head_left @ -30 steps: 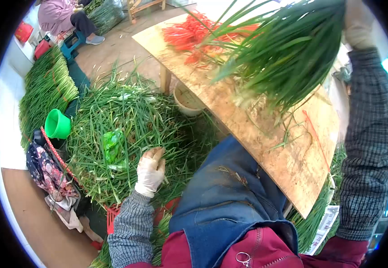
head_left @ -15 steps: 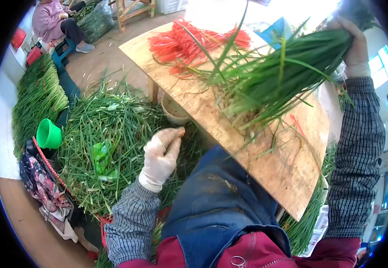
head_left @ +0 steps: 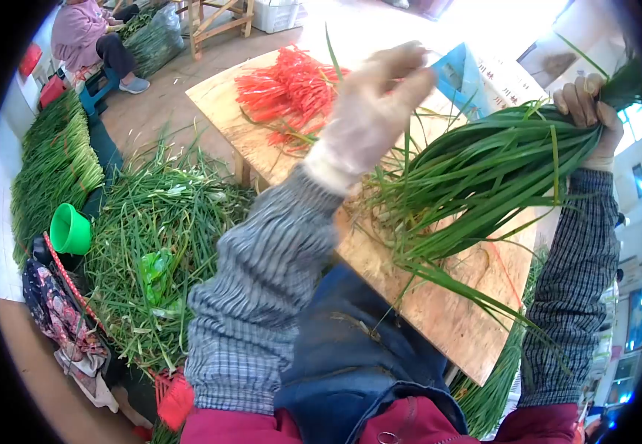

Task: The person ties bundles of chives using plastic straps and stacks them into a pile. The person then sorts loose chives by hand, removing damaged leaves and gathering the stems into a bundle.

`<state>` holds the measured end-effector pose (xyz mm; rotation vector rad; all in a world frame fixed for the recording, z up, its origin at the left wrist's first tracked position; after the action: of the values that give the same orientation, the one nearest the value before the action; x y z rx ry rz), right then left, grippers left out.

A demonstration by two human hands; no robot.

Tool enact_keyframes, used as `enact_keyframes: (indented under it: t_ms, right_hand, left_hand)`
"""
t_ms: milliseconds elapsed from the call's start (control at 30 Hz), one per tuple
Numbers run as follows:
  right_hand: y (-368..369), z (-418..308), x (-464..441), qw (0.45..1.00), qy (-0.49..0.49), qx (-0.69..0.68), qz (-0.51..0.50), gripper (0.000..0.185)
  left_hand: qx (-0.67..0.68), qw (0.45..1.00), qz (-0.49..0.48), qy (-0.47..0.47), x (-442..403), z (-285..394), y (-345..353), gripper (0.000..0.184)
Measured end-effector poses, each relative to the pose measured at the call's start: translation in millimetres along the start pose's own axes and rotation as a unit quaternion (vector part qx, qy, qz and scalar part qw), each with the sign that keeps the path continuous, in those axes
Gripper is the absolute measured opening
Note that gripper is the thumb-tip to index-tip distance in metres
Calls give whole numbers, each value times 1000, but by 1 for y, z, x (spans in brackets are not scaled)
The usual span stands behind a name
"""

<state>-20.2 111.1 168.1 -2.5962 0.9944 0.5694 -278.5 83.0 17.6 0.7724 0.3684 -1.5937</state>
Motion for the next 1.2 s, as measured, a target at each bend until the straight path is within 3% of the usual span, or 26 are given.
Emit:
enact_keyframes:
  t_ms: [133, 233, 267, 333, 400, 467, 500, 533, 633, 733, 800, 867, 900, 933, 1000, 1100, 1200]
  right_hand:
    - [6, -1, 1, 998, -30, 27, -47, 19]
    - [-2, -4, 6, 996, -34, 23, -78, 20]
    - [-3, -4, 9, 996, -36, 21, -75, 19]
    - [-7, -5, 18, 999, -40, 17, 7, 18]
    - [-10, -2, 29, 994, -40, -1, 98, 16]
    - [-27, -1, 38, 979, -28, 28, 202, 15]
    - [-29, 1, 39, 945, -22, 37, 323, 16]
    - [-53, 0, 47, 954, -18, 19, 297, 20]
    - [-84, -1, 62, 911, -8, 83, 403, 22]
    - [-112, -5, 86, 872, -1, 140, 469, 22]
    - [-119, -6, 100, 848, -3, 157, 506, 23]
    - [-112, -5, 108, 835, 0, 147, 530, 20]
    - [-101, -3, 108, 825, -1, 143, 547, 18]
    - [-96, -2, 109, 814, -2, 140, 564, 17]
    - [-115, -4, 121, 820, -4, 109, 561, 15]
    - [-113, -6, 129, 818, 1, 101, 566, 13]
    - [-106, -11, 122, 807, -7, 124, 578, 14]
  left_hand:
    - [205, 977, -61, 5, -53, -33, 59, 51]
    - [220, 964, -150, -12, -75, -90, 103, 56]
    - [199, 951, -203, -120, -70, -107, 110, 61]
    - [192, 905, -248, -288, -54, -132, 112, 66]
    - [245, 846, -329, -341, -39, -187, 110, 71]
    - [130, 903, -356, -203, -21, -256, 94, 82]
    - [156, 866, -331, -340, -13, -229, 84, 85]
    - [178, 811, -298, -470, -5, -204, 74, 88]
    - [149, 811, -351, -444, 5, -160, 57, 97]
    - [-64, 854, -406, -319, 20, -154, 52, 105]
    - [-49, 863, -411, -289, 38, -152, 53, 117]
    - [-199, 817, -458, -290, 41, -110, 55, 116]
    - [-293, 818, -450, -206, 55, -112, 63, 122]
    - [-387, 773, -462, -199, 63, -101, 70, 124]
    - [-457, 774, -427, -102, 76, -107, 73, 117]
    - [-479, 763, -421, -109, 69, -113, 75, 82]
    - [-444, 790, -385, -176, 76, -113, 65, 45]
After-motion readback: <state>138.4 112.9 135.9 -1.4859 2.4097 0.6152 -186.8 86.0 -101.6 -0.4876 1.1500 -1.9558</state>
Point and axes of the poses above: each hand's wrist, its own x-axis away from the middle knuckle, its own y-axis out of the palm, z = x × y, the point moved 1 cm from there along -x, towards the middle knuckle, and after that the axes turned 4 degrees about -z, right-handed, at the moved point
